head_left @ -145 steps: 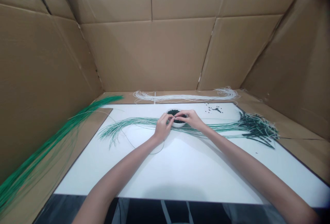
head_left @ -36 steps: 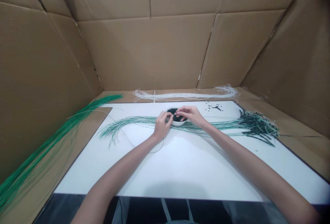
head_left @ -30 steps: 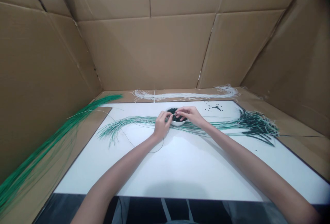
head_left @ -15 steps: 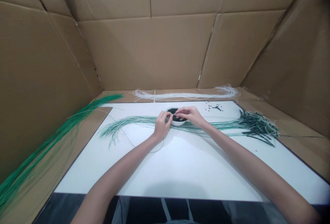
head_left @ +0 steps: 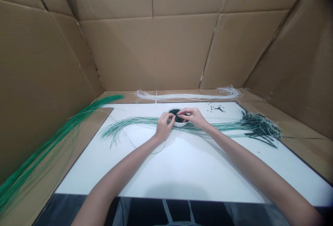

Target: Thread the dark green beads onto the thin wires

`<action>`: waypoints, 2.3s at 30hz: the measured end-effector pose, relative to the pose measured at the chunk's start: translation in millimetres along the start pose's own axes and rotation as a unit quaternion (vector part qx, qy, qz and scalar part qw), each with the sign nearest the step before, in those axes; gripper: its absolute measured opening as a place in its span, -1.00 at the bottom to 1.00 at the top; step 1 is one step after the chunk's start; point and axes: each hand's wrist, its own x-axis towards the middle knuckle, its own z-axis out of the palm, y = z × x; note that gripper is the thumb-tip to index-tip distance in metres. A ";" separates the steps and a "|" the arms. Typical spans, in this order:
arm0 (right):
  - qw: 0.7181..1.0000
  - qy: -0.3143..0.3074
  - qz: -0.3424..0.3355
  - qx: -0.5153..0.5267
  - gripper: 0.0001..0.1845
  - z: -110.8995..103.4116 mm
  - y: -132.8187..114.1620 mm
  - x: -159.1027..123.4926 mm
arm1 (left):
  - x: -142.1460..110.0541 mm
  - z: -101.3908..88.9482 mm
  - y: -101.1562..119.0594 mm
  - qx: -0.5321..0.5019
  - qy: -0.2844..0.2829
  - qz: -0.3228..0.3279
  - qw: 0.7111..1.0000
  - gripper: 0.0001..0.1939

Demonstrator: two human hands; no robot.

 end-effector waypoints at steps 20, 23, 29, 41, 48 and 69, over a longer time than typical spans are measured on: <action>0.999 0.020 -0.005 0.045 -0.66 -0.6 7.4 1.6 | 1.0 -1.7 2.2 -0.007 0.001 -0.010 1.000 -0.87; 0.999 0.023 -0.007 0.049 -0.67 0.1 7.3 1.4 | 1.1 -1.6 1.9 -0.008 0.003 -0.010 1.000 -0.87; 0.998 0.030 -0.002 0.063 -0.69 0.9 6.4 1.4 | 0.8 -0.1 -0.4 -0.013 -0.005 -0.015 1.000 -0.87; 0.999 0.035 0.010 0.024 -0.72 1.3 0.4 -0.6 | 0.4 -0.1 1.3 -0.017 -0.013 -0.007 1.000 -0.86; 0.999 0.014 0.014 0.028 -0.71 0.1 2.5 1.0 | 0.1 0.5 0.4 -0.014 -0.006 -0.009 1.000 -0.86; 1.000 0.013 0.014 -0.001 -0.69 -0.2 0.5 0.2 | 0.6 -0.4 0.7 -0.005 -0.004 0.000 1.000 -0.87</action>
